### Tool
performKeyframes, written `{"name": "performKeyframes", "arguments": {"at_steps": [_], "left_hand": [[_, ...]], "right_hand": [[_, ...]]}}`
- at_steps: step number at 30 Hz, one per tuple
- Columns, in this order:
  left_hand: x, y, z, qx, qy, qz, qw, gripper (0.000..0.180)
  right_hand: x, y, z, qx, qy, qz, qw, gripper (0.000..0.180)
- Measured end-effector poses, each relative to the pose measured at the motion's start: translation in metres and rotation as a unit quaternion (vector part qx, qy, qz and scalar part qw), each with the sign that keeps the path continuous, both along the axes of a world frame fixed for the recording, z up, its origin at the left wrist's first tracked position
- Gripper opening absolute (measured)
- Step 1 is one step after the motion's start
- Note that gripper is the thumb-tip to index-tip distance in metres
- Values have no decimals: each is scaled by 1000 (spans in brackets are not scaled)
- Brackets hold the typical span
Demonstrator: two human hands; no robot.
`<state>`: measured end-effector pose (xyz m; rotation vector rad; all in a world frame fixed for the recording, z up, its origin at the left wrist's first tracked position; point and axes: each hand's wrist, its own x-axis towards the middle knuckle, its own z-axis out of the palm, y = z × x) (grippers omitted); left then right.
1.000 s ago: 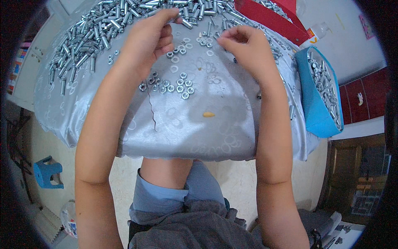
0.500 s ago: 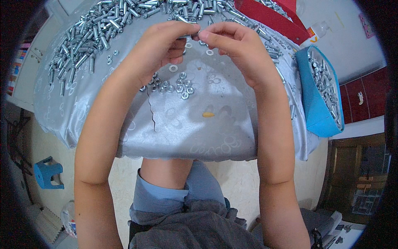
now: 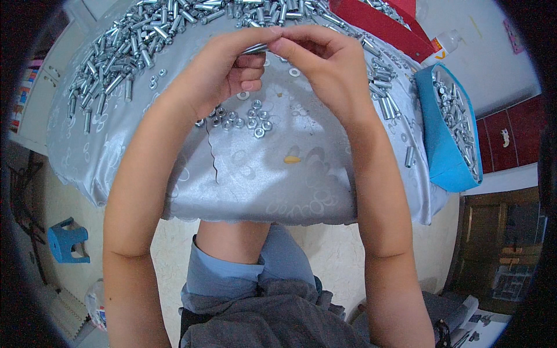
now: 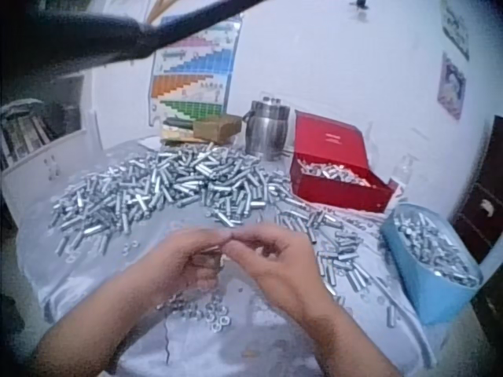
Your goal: The person assembles metal fasteners by hand, picking up cylindrical metal pieces and small washers from a table covered with a white cloth. They thread the washers onto the cylinders and place the assembled units into a blue plastic container. The person also sorts loose fasteners into a red box.
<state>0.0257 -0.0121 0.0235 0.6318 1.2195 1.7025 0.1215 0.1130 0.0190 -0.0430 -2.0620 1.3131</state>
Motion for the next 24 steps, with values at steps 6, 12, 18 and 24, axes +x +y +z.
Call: {"name": "performKeyframes", "arguments": {"at_steps": [6, 12, 18, 24], "left_hand": [[-3, -2, 1, 33, -50, -71, 996, 20], [-3, -1, 1, 48, -72, -40, 995, 20], [-3, -1, 2, 43, -59, -15, 997, 25], [-1, -1, 3, 37, -33, -19, 999, 25]], "right_hand": [[0, 3, 1, 27, 7, -16, 999, 22], [1, 5, 9, -37, -21, 14, 999, 24], [1, 33, -18, 321, -87, -203, 921, 20], [0, 28, -24, 409, -194, -229, 862, 19]]}}
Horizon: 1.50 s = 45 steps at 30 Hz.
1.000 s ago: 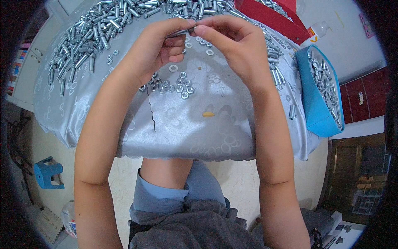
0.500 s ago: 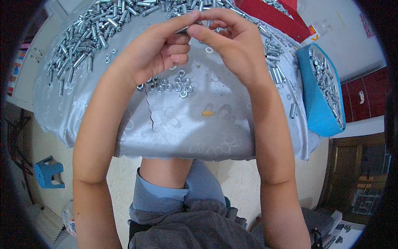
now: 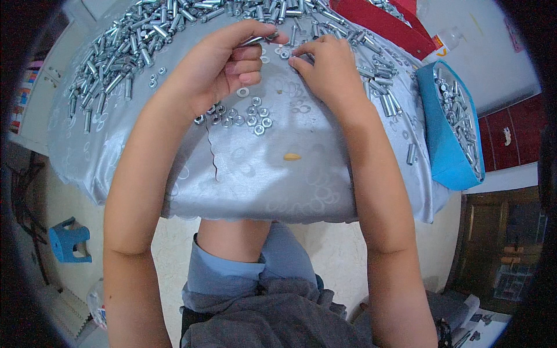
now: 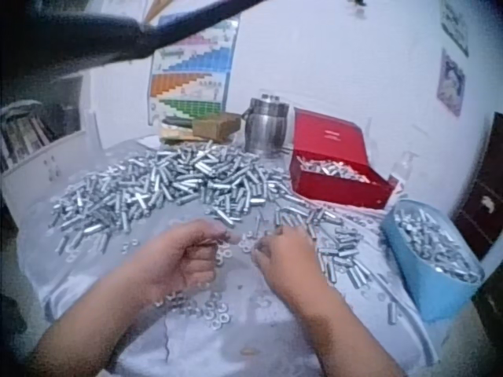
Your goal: The person assembles metal fasteners by hand, picking up cylindrical metal pieces and small washers from a table covered with a white cloth. They thread the washers onto the cylinders and place the assembled units into a blue plastic container. The person also sorts loose fasteners into a red box.
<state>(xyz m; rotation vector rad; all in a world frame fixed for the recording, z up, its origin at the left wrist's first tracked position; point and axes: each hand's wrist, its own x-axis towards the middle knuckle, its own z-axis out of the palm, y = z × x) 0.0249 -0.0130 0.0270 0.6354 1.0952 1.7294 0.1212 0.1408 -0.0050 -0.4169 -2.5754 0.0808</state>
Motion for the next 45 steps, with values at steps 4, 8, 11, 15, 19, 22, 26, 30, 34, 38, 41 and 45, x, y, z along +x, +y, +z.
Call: {"name": "performKeyframes", "arguments": {"at_steps": [4, 8, 11, 15, 19, 22, 26, 30, 34, 38, 41, 45], "left_hand": [[-5, 1, -4, -20, -6, -3, 1000, 24], [-3, 2, -5, -33, 7, 24, 999, 22], [-2, 2, -7, -29, 20, 39, 999, 22], [0, 2, -6, -23, 34, 47, 998, 20], [-1, 1, -4, 0, 8, 17, 1000, 19], [1, 1, -3, 13, -18, 20, 1000, 19], [3, 0, -1, 1, -15, 42, 999, 18], [-1, -2, -2, 4, -41, 17, 999, 19], [1, -2, -2, 10, -17, 18, 1000, 20], [-2, -4, -1, 25, -49, -72, 996, 19], [1, -3, 2, 11, -31, -41, 999, 22], [-3, -3, 1, 19, -11, -77, 997, 23]], "right_hand": [[-1, 2, -4, 43, 74, 44, 995, 18], [-2, -8, 11, -284, 124, 124, 943, 19], [2, -19, 28, -461, 158, 212, 847, 19], [5, -27, 36, -550, 138, 248, 786, 21], [5, -26, 34, -580, 119, 250, 766, 22], [4, -28, 33, -596, 132, 249, 752, 22], [4, -30, 32, -608, 120, 232, 750, 23], [8, -29, 35, -592, 73, 215, 774, 23], [8, -27, 34, -613, 55, 229, 754, 22], [7, -28, 33, -659, 47, 268, 701, 26], [5, -29, 31, -654, 57, 277, 702, 26], [3, -26, 23, -741, 50, 293, 602, 24]]}}
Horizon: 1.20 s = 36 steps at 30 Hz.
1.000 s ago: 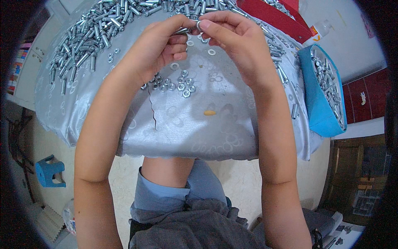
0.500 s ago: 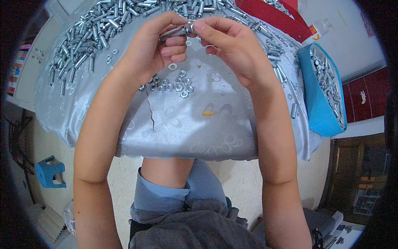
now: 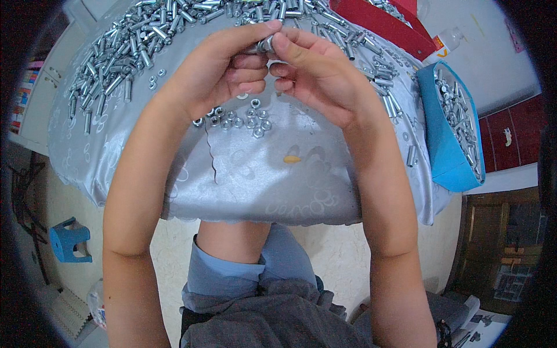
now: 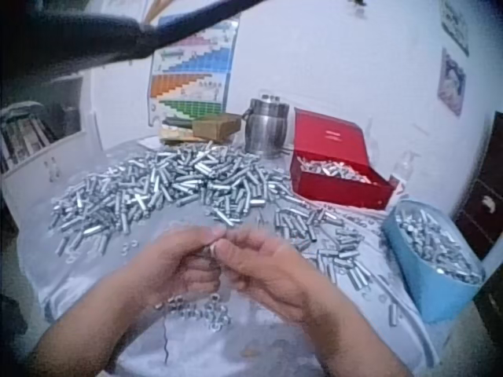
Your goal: The person assembles metal fasteners by hand, picking up cylindrical metal pieces and small washers from a table covered with a white cloth. They thread the washers onto the cylinders and place the assembled units into a blue plastic container. The person also sorts loose fasteners into a red box.
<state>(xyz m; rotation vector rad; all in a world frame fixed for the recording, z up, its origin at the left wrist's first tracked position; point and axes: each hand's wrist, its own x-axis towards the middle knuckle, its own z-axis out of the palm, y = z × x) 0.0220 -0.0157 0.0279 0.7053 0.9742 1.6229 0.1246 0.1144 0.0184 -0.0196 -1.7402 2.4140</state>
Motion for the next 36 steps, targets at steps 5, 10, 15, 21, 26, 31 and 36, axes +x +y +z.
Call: {"name": "performKeyframes", "arguments": {"at_steps": [5, 10, 15, 21, 26, 31, 36], "left_hand": [[2, 4, -3, -22, 41, 92, 995, 25], [3, 9, -7, -25, 48, 163, 985, 26], [6, 8, -1, -85, 119, 205, 968, 26], [0, 6, -6, -51, 156, 166, 972, 26], [5, 7, -2, -83, 170, 207, 960, 25], [1, 6, -5, -64, 175, 177, 966, 26], [1, 6, -6, -64, 185, 169, 966, 29]], "right_hand": [[0, -1, 1, 4, 34, -59, 998, 20], [-2, -9, 5, 208, 118, -215, 947, 17], [-2, -5, -2, 444, 189, -273, 832, 17], [6, -6, 8, 441, 51, -211, 871, 19], [3, -1, 7, 519, 207, -254, 789, 25], [0, 6, 6, 563, 270, -247, 741, 24], [8, 8, 8, 595, 147, -224, 758, 20]]}}
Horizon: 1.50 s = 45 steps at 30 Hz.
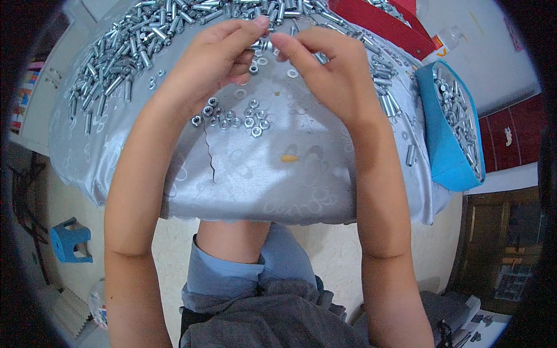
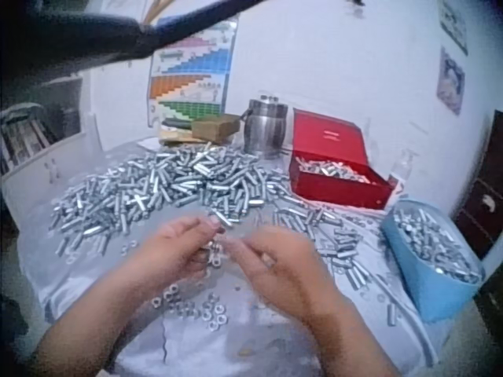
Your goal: The person assembles metal fasteners by hand, picking up cylindrical metal pieces and small washers from a table covered with a white cloth. They thread the washers onto the cylinders and place the assembled units into a blue plastic container. The person also sorts loose fasteners into a red box.
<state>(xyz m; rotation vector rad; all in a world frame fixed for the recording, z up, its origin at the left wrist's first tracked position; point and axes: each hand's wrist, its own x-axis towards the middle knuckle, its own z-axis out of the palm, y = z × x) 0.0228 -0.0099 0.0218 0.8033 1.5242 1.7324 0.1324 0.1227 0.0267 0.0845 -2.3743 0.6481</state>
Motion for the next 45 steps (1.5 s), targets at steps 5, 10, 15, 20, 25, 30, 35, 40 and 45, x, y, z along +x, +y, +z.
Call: {"name": "performKeyframes", "arguments": {"at_steps": [5, 10, 15, 20, 25, 30, 35, 40, 45], "left_hand": [[1, -1, 1, 0, -7, -2, 1000, 32], [-1, 1, 0, -6, 0, -8, 1000, 34], [1, 0, 0, -9, -6, 10, 1000, 34], [1, -1, 2, -9, -2, -14, 1000, 33], [2, -2, 3, -12, -5, -19, 1000, 34], [4, 0, -2, 2, 49, -7, 999, 35], [8, 1, -1, 32, 79, 10, 996, 34], [5, 2, -6, 23, 4, -26, 999, 32], [11, 1, 0, 41, 12, 42, 998, 33]], "right_hand": [[0, -2, 1, -45, 48, 22, 998, 18], [-8, 4, -6, 36, 111, 58, 991, 27], [5, -6, 5, -10, -46, -19, 999, 33], [-2, -4, 0, -9, 34, 59, 998, 28], [-6, -5, -7, 5, 42, 64, 997, 18], [-7, -16, -12, -122, -25, 46, 991, 30], [-3, -15, -3, -416, -217, 72, 880, 40], [-5, -17, -9, -14, -11, -4, 1000, 42], [-9, -21, -13, -87, -21, 32, 995, 39]]}}
